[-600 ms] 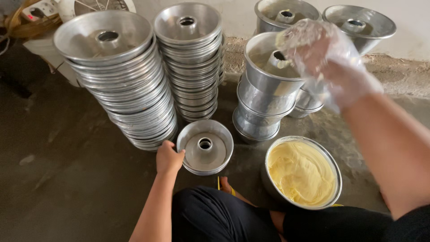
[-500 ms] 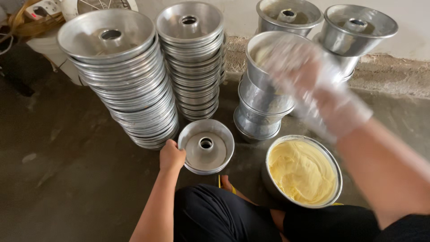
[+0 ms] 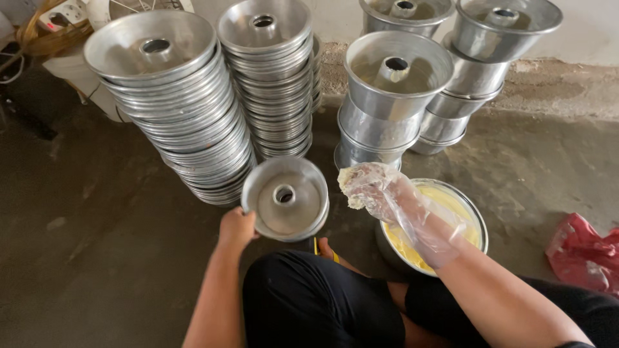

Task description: The person sits on the floor and repeatedly scoops a yellow paste from a bowl with a gloved right hand, then rubs the paste onto the interior surfaces of metal molds held in the left hand. After greasing each mold, the person stacks it with others nearby.

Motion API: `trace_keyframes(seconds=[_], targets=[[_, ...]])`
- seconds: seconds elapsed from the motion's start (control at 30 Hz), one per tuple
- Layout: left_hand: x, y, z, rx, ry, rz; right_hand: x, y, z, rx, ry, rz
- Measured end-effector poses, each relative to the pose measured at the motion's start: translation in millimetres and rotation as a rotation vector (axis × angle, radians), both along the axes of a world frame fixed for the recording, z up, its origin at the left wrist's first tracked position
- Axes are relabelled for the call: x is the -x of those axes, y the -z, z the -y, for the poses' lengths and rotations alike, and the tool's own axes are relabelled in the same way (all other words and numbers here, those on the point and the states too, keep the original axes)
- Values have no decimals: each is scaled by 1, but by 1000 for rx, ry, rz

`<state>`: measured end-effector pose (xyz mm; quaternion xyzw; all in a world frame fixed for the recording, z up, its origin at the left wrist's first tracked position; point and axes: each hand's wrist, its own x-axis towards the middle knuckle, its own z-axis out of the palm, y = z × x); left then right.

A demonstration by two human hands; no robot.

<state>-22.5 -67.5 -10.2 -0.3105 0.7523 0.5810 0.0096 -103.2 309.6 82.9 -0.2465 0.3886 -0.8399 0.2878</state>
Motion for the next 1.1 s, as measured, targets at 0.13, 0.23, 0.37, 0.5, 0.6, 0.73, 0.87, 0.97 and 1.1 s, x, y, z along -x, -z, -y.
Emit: trace_keyframes(seconds=[0.13,0.23,0.37,0.5,0.6,0.73,0.87,0.97,1.1], targets=[[-3,-34,-2,204,159,-75,-17,-14,-11,66,18,16],[-8,-75,-23,256,138,-122,-29,-52,-9,8,81,-26],[-31,-116,-60,283,180,-312,-58,-84,-7,-97,157,-83],[-52,-147,-112,535,290,-795,-69,-88,-4,-35,216,-309],[-73,-166,-155,332,361,-685,-70,-79,-5,-198,270,-217],[-93,-178,-194,361,503,-722,-79,-66,-18,-35,379,-1],[-83,-170,-200,-126,406,-860,-86,-61,-34,10,299,64],[-53,-160,-196,-432,339,-478,-97,-50,-31,54,231,179],[-42,-144,-204,-387,478,-431,-130,-18,-13,152,220,451]])
